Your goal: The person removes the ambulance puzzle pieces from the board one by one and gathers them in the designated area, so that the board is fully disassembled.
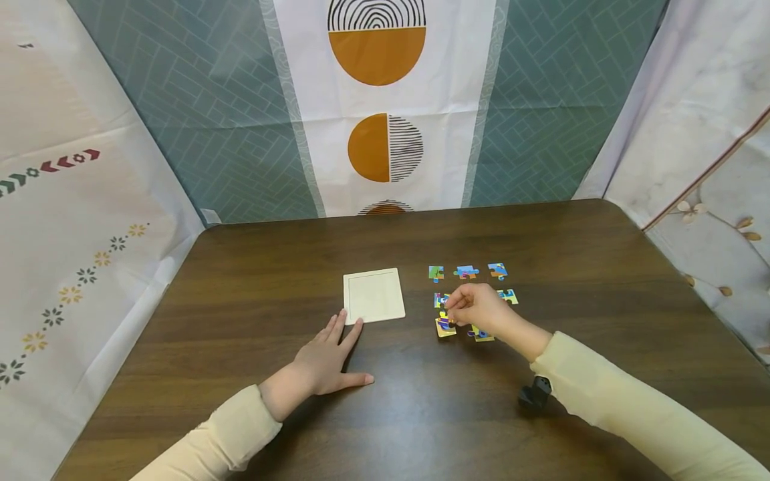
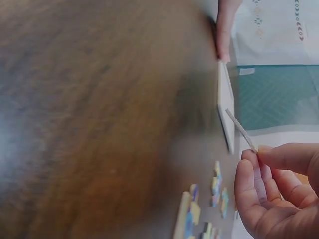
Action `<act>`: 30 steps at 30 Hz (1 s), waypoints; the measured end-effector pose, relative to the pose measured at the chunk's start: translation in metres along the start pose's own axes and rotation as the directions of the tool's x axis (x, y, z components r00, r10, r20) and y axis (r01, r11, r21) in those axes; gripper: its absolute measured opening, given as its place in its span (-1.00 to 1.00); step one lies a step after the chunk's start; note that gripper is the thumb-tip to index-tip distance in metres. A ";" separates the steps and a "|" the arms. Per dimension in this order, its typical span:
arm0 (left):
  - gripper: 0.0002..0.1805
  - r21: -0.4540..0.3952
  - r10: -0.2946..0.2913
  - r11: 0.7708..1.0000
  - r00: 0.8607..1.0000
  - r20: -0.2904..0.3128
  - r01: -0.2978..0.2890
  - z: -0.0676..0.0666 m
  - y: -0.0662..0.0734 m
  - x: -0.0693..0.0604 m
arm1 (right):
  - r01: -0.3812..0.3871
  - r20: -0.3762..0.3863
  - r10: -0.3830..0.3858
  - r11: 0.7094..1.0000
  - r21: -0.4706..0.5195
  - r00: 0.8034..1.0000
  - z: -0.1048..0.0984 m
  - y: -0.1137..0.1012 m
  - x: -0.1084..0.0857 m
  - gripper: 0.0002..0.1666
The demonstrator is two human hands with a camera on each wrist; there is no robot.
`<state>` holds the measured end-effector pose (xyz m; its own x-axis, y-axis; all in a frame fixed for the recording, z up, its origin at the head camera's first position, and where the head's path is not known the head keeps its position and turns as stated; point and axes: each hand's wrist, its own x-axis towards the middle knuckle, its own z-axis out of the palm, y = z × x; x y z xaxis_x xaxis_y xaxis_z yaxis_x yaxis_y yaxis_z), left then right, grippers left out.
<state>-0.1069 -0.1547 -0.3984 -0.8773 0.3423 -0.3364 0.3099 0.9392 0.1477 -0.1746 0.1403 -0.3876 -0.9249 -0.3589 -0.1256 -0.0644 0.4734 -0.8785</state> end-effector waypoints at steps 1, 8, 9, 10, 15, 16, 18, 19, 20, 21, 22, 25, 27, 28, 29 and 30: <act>0.06 0.001 0.000 1.000 1.000 -0.001 0.000 0.000 0.000 0.000 | 0.001 -0.002 -0.001 1.000 -0.004 1.000 0.001 0.002 0.000 -0.87; 0.06 -0.005 0.001 1.000 1.000 -0.005 -0.001 0.001 0.000 0.000 | -0.015 0.007 0.015 1.000 -0.004 1.000 0.004 0.009 -0.002 -0.90; 0.06 -0.004 0.001 1.000 1.000 -0.004 -0.001 0.001 0.000 0.000 | -0.015 0.007 0.015 1.000 -0.006 1.000 0.004 0.010 -0.002 -0.90; 0.06 -0.003 0.001 1.000 1.000 -0.003 -0.001 0.001 0.000 0.000 | -0.013 0.004 0.013 1.000 -0.007 1.000 0.004 0.010 -0.002 -0.90; 0.06 -0.001 0.001 1.000 1.000 -0.001 -0.001 0.001 0.000 0.000 | -0.009 -0.009 0.009 1.000 -0.018 1.000 0.005 0.011 -0.003 -0.91; 0.06 -0.001 0.000 1.000 1.000 -0.002 0.000 0.001 0.000 0.000 | -0.009 -0.009 0.009 1.000 -0.023 1.000 0.005 0.011 -0.002 -0.91; 0.06 0.000 -0.001 1.000 1.000 -0.002 0.001 0.001 0.000 0.000 | -0.011 -0.010 0.011 0.999 -0.035 1.000 0.005 0.011 -0.002 -0.92; 0.06 -0.001 -0.002 1.000 1.000 -0.001 0.002 0.001 0.000 0.000 | -0.016 -0.013 0.016 0.999 -0.043 1.000 0.005 0.011 -0.001 -0.92; 0.06 0.000 -0.002 1.000 1.000 -0.001 0.002 0.001 0.000 0.000 | -0.019 -0.013 0.019 0.999 -0.047 1.000 0.005 0.011 -0.001 -0.92; 0.06 0.000 -0.002 1.000 1.000 -0.002 0.002 0.001 0.000 0.000 | -0.022 -0.013 0.021 0.998 -0.052 1.000 0.005 0.012 0.000 -0.92; 0.06 0.000 -0.003 1.000 1.000 -0.001 0.003 0.001 0.000 0.000 | -0.023 -0.012 0.023 0.998 -0.059 1.000 0.005 0.012 0.000 -0.92; 0.06 0.002 -0.002 1.000 1.000 -0.003 0.002 0.001 0.000 0.000 | -0.033 -0.014 0.032 0.997 -0.073 0.999 0.006 0.014 0.002 -0.92; 0.06 0.002 -0.002 1.000 1.000 -0.004 0.002 0.001 -0.001 0.000 | -0.027 -0.010 0.027 0.996 -0.083 1.000 0.006 0.015 0.004 -0.92; 0.06 0.003 -0.002 1.000 1.000 -0.004 0.002 0.001 -0.001 0.000 | -0.026 -0.011 0.025 0.996 -0.087 1.000 0.006 0.015 0.004 -0.92; 0.06 0.005 -0.002 1.000 1.000 -0.004 0.002 0.001 -0.001 0.001 | -0.027 -0.012 0.026 0.996 -0.090 1.000 0.006 0.015 0.005 -0.92; 0.06 0.005 -0.003 1.000 1.000 -0.004 0.003 0.001 -0.001 0.001 | -0.026 -0.013 0.025 0.995 -0.094 1.000 0.007 0.015 0.006 -0.92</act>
<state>-0.1073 -0.1555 -0.3997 -0.8795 0.3397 -0.3332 0.3093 0.9403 0.1423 -0.1783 0.1401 -0.4045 -0.9310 -0.3367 -0.1413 -0.0754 0.5560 -0.8277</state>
